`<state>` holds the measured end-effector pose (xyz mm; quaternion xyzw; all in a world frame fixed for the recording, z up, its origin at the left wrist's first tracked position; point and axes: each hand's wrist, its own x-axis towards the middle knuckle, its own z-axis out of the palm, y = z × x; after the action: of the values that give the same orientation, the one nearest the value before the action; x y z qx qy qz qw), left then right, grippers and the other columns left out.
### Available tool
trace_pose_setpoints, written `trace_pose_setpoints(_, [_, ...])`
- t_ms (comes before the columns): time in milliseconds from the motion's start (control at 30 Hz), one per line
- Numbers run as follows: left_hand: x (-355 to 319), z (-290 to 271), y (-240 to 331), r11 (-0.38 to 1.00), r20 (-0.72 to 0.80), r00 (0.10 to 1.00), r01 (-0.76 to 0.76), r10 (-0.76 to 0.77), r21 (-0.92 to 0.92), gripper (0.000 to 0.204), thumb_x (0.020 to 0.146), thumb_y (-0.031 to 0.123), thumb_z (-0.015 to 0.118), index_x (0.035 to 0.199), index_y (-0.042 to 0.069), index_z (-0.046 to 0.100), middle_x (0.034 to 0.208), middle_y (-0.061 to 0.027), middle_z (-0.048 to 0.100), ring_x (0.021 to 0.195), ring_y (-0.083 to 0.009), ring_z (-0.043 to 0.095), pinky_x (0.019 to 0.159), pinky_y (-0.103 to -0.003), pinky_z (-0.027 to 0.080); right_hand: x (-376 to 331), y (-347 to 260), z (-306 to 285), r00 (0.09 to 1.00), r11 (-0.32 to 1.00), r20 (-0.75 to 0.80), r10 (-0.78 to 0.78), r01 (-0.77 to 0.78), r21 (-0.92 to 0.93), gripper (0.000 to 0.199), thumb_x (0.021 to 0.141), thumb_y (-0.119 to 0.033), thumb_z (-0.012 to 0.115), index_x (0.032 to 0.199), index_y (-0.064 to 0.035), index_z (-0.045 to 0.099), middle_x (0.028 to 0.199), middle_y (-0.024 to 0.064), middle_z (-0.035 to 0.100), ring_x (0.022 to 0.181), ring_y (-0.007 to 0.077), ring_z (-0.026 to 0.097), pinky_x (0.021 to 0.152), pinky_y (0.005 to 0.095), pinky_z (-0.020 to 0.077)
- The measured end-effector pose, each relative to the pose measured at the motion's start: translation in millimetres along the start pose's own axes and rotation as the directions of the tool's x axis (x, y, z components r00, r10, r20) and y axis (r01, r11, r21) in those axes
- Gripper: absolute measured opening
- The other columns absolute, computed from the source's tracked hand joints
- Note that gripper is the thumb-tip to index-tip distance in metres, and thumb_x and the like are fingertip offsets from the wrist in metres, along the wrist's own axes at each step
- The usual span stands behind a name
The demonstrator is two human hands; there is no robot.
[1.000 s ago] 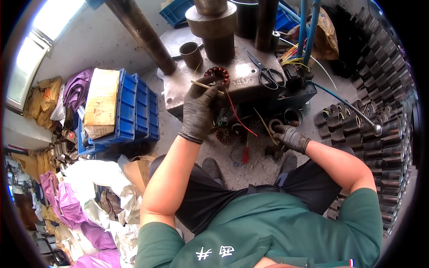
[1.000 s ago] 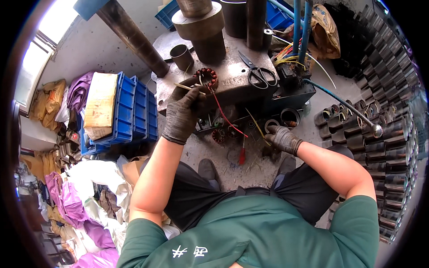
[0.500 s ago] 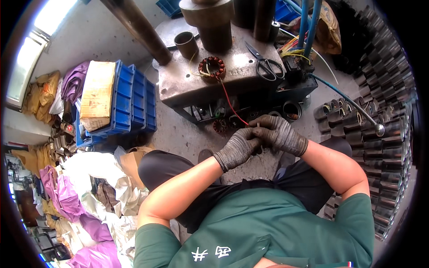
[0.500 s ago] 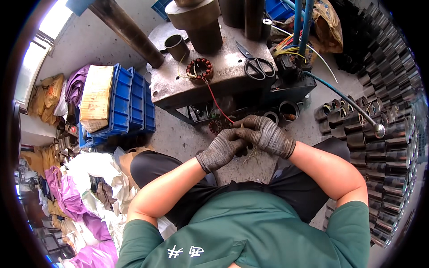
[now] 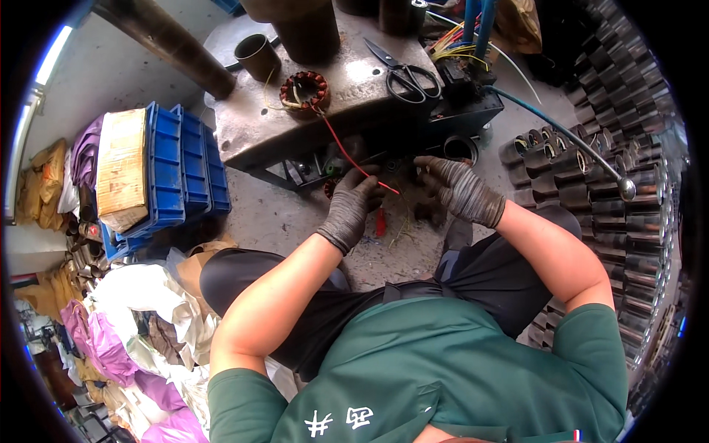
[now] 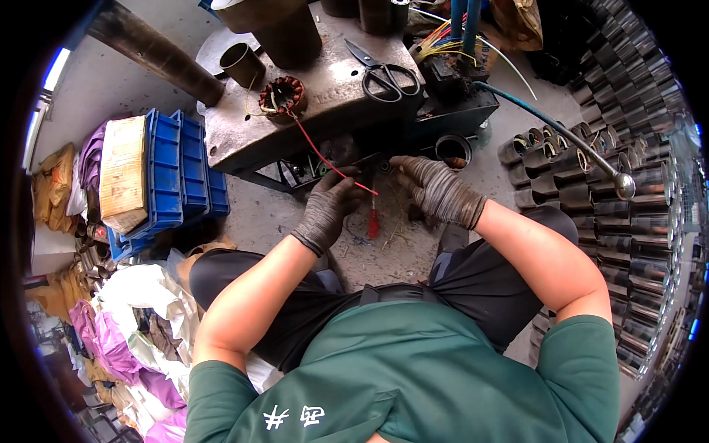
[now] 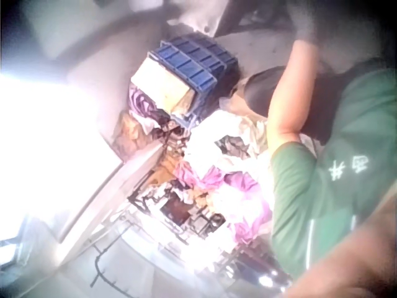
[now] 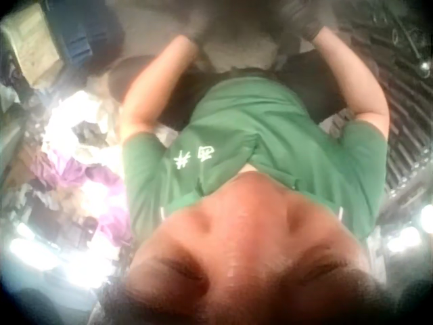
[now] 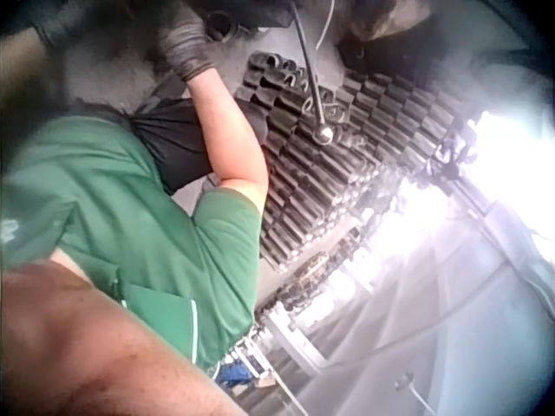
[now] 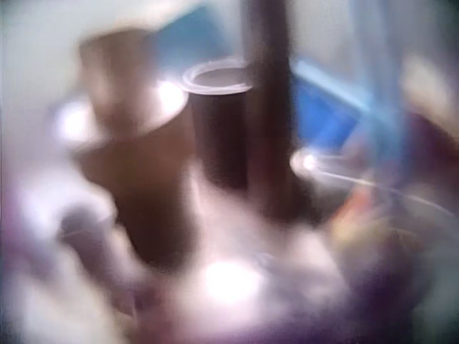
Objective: The person trims the winding on a motor stator using scissors, cuts and strips colored wires, and connects the wires to the stator coil.
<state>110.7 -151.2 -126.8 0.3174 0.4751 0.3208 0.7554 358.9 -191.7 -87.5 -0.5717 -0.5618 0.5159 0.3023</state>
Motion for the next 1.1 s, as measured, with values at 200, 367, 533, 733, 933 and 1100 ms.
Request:
trace_pose_setpoints(200, [-13, 8, 8, 0.989, 0.141, 0.983, -0.109, 0.122, -0.096, 0.024, 0.107, 0.019, 0.059, 0.127, 0.005, 0.062, 0.112, -0.0089, 0.070, 0.092, -0.0161, 0.069, 0.079, -0.029, 0.057, -4, -2, 0, 0.982, 0.837, 0.150, -0.118, 0.179, -0.516, 0.035, 0.099, -0.018, 0.062, 0.128, 0.0000, 0.065, 0.106, 0.0245, 0.073, 0.098, 0.0409, 0.071, 0.085, 0.0438, 0.0580])
trace_pose_setpoints(367, [-19, 12, 12, 0.985, 0.145, 0.979, -0.129, 0.145, -0.115, 0.025, 0.108, 0.020, 0.058, 0.127, 0.004, 0.060, 0.113, -0.0113, 0.070, 0.093, -0.0182, 0.070, 0.082, -0.030, 0.059, -11, -11, 4, 0.976, 0.814, 0.217, -0.031, 0.151, -0.561, 0.035, 0.098, -0.024, 0.063, 0.123, 0.0000, 0.066, 0.095, 0.0246, 0.071, 0.092, 0.0425, 0.070, 0.080, 0.0478, 0.0569])
trace_pose_setpoints(533, [-20, 13, 14, 0.984, 0.143, 0.977, -0.147, 0.160, -0.096, 0.026, 0.108, 0.021, 0.058, 0.128, 0.004, 0.060, 0.112, -0.0116, 0.070, 0.092, -0.0179, 0.070, 0.082, -0.030, 0.059, -13, -9, 5, 0.963, 0.816, 0.255, -0.087, 0.216, -0.536, 0.031, 0.098, -0.024, 0.063, 0.118, 0.0003, 0.066, 0.090, 0.0235, 0.070, 0.087, 0.0436, 0.069, 0.076, 0.0499, 0.0557])
trace_pose_setpoints(733, [-20, 14, 15, 0.986, 0.151, 0.975, -0.152, 0.160, -0.068, 0.025, 0.108, 0.021, 0.059, 0.126, 0.004, 0.060, 0.110, -0.0097, 0.070, 0.092, -0.0171, 0.070, 0.082, -0.030, 0.060, -8, -15, 9, 0.962, 0.818, 0.269, -0.051, 0.195, -0.541, 0.029, 0.098, -0.025, 0.063, 0.114, -0.0006, 0.066, 0.088, 0.0239, 0.069, 0.086, 0.0436, 0.069, 0.075, 0.0501, 0.0553])
trace_pose_setpoints(933, [-19, 13, 16, 0.983, 0.155, 0.971, -0.174, 0.180, -0.051, 0.023, 0.108, 0.021, 0.058, 0.125, 0.005, 0.062, 0.111, -0.0087, 0.070, 0.093, -0.0163, 0.070, 0.083, -0.030, 0.060, -5, -8, 14, 0.952, 0.802, 0.241, -0.186, 0.289, -0.523, 0.029, 0.097, -0.024, 0.064, 0.114, -0.0002, 0.066, 0.087, 0.0247, 0.069, 0.086, 0.0443, 0.068, 0.075, 0.0507, 0.0550])
trace_pose_setpoints(1100, [-18, 10, 16, 0.982, 0.139, 0.972, -0.186, 0.190, -0.038, 0.023, 0.108, 0.020, 0.058, 0.125, 0.005, 0.062, 0.112, -0.0088, 0.070, 0.094, -0.0162, 0.070, 0.084, -0.030, 0.059, -4, -8, 14, 0.958, 0.819, 0.240, -0.154, 0.260, -0.511, 0.029, 0.096, -0.023, 0.064, 0.113, 0.0003, 0.066, 0.086, 0.0256, 0.068, 0.085, 0.0450, 0.068, 0.075, 0.0509, 0.0547])
